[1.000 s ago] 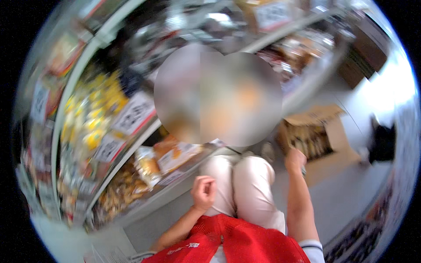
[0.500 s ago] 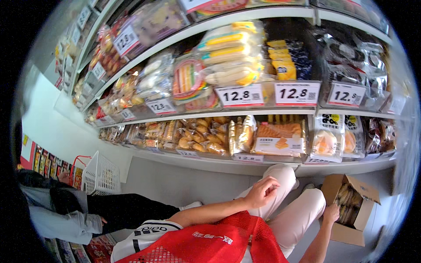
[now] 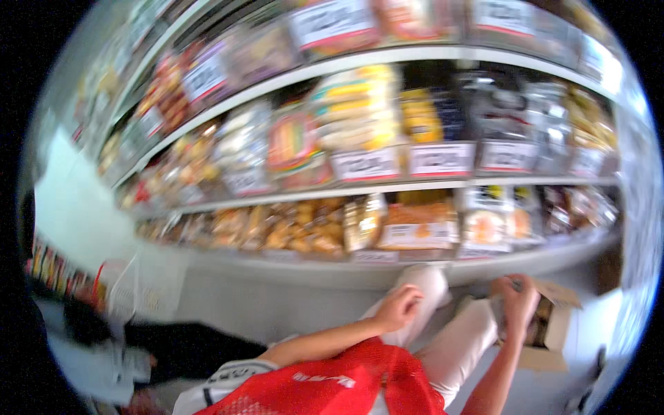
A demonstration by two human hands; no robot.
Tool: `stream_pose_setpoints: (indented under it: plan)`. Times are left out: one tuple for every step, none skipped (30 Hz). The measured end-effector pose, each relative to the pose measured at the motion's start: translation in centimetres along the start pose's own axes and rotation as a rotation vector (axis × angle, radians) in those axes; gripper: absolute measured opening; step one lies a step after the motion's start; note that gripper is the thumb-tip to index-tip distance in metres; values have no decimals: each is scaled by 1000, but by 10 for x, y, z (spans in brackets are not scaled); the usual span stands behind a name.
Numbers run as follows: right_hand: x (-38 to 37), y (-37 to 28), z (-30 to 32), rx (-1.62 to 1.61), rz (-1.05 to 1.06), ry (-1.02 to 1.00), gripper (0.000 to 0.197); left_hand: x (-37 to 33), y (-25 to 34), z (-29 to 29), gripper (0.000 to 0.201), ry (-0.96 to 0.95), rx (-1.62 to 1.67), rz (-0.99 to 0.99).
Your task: The person is restocking a bakery display shelf with packaged bread and pastries. They pick up items from a cardboard box on the floor, wipe the packaging with a cloth, and place them onto the shelf. The person also adjusts existing items on the shelf to ensure they are neatly arranged.
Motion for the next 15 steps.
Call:
stream_pose_setpoints:
  plan:
    - [2,0,5,1,-33,-2,35,2,-4,-2,24,-22,-20,9]
    - [-4,4,8,-14,-64,-5,36,5,-17,-6,24,-93,-26,120]
    - [-10,-2,27,61,33,121,38,7,-18,-2,24,-28,-15,75]
    - [-14,-6,52,152,120,238,41,4,-15,-1,22,-38,-101,60]
    - [-21,-9,87,200,137,331,45,-1,-5,-2,21,-48,-61,83]
    - [-30,-19,116,237,175,399,49,-2,0,2,20,-40,-99,51]
    - [-40,-31,151,205,138,453,55,-1,-4,1,19,-36,-80,45]
    - [-50,-44,192,176,104,503,62,-3,0,-2,18,-44,-84,12]
    - [-55,-69,232,250,234,665,70,-5,0,-4,18,-48,-72,8]
    - [-70,-80,269,314,245,708,75,-4,1,-7,18,-54,-58,11]
    - [-78,-106,299,379,194,745,75,-3,1,-5,18,-57,-78,18]
    - [-95,-114,332,433,171,783,75,-5,5,-5,18,-65,-82,14]
    - [-105,-122,361,480,143,818,77,-5,7,-8,18,-74,-90,18]
    - [-117,-117,391,511,21,830,78,-6,10,-13,18,-82,-84,8]
    - [-121,-121,406,544,-76,781,73,-6,9,-12,18,-80,-93,7]
Point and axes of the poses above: each hand's wrist, its own x-axis away from the middle knuckle, its own z-axis out of the back of the hand, y = z × x, the point moved 10 cm from there along -x, towards the middle knuckle, and after that the axes turned 1 degree about -x, right-handed, at the moved point
